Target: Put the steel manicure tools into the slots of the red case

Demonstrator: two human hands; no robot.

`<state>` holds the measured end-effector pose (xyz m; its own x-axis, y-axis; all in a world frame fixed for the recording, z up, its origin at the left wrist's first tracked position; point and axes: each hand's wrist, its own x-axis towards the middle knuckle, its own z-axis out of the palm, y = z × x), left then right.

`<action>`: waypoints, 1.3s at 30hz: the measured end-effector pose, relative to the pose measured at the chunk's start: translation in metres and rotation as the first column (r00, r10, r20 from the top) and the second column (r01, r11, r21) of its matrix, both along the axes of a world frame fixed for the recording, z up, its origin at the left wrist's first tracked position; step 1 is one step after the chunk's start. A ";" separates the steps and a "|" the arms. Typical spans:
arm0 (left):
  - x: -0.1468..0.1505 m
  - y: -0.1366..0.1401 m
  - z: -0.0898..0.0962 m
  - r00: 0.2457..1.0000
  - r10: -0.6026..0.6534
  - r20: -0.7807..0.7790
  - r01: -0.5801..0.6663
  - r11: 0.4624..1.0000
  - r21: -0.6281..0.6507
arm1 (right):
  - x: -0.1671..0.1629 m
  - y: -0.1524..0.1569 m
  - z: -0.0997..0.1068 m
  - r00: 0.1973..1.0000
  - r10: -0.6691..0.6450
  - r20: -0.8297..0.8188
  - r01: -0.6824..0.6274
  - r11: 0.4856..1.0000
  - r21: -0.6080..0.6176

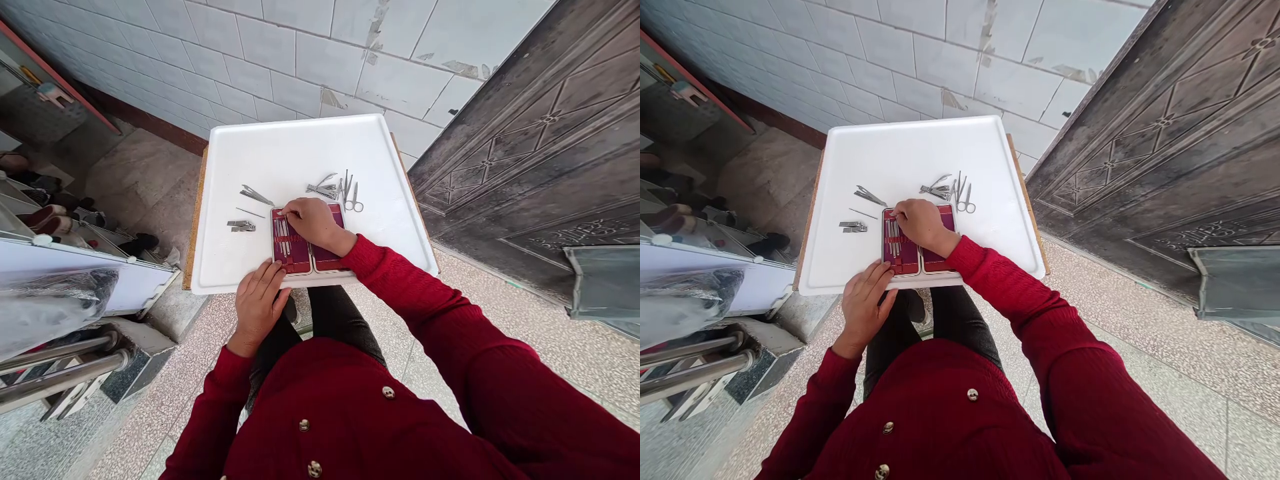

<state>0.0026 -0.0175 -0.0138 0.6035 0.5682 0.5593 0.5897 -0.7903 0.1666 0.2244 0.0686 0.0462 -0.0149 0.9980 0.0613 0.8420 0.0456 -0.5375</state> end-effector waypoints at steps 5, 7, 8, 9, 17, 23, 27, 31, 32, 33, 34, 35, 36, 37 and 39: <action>0.000 0.000 -0.001 1.000 -0.004 0.008 0.004 1.000 0.006 | -0.001 -0.003 0.001 0.999 -0.002 0.036 0.002 1.000 -0.010; 0.000 0.000 0.000 1.000 -0.005 0.007 0.005 1.000 0.009 | -0.001 -0.004 0.000 0.999 0.002 0.036 -0.001 1.000 -0.003; 0.000 0.000 0.000 1.000 -0.005 0.005 0.005 1.000 0.009 | -0.001 -0.004 0.000 0.999 0.004 0.034 -0.004 1.000 0.001; 0.000 0.000 0.000 1.000 -0.004 0.003 0.004 1.000 0.008 | -0.001 -0.004 -0.001 1.000 0.008 0.030 -0.008 1.000 0.004; 0.000 0.000 0.000 1.000 -0.002 -0.007 0.002 1.000 -0.005 | -0.001 -0.003 -0.003 1.000 -0.001 0.009 0.001 1.000 0.014; -0.001 0.000 -0.001 1.000 -0.006 0.001 0.006 1.000 -0.013 | -0.002 0.001 0.012 1.000 0.030 0.005 -0.030 0.999 0.037; -0.001 -0.001 -0.002 1.000 0.000 0.012 0.000 1.000 -0.008 | -0.015 0.015 0.026 0.983 0.131 0.128 -0.130 0.991 -0.017; -0.001 -0.002 -0.003 1.000 0.008 0.012 -0.008 1.000 -0.030 | -0.039 0.042 0.026 0.953 0.197 0.232 -0.188 0.980 -0.061; -0.002 -0.002 -0.004 1.000 0.009 0.009 -0.009 0.999 -0.042 | -0.045 0.048 0.024 0.949 0.196 0.248 -0.189 0.981 -0.050; -0.002 -0.002 -0.005 1.000 0.011 0.006 -0.011 0.998 -0.055 | -0.051 0.055 0.022 0.945 0.196 0.261 -0.192 0.981 -0.042; -0.003 -0.002 -0.005 1.000 0.013 0.002 -0.013 0.998 -0.066 | -0.057 0.060 0.021 0.941 0.198 0.274 -0.194 0.980 -0.042; -0.003 -0.002 -0.006 1.000 0.015 -0.002 -0.015 0.997 -0.072 | -0.061 0.064 0.020 0.935 0.207 0.289 -0.202 0.978 -0.050; -0.003 -0.002 -0.006 1.000 0.018 -0.003 -0.018 0.997 -0.075 | -0.065 0.068 0.019 0.926 0.223 0.305 -0.212 0.975 -0.067; -0.003 -0.002 -0.007 1.000 0.020 -0.004 -0.020 0.997 -0.076 | -0.068 0.072 0.018 0.917 0.241 0.319 -0.224 0.970 -0.090; -0.003 -0.002 -0.007 1.000 0.021 -0.001 -0.021 0.997 -0.074 | -0.073 0.077 0.016 0.906 0.276 0.323 -0.247 0.961 -0.127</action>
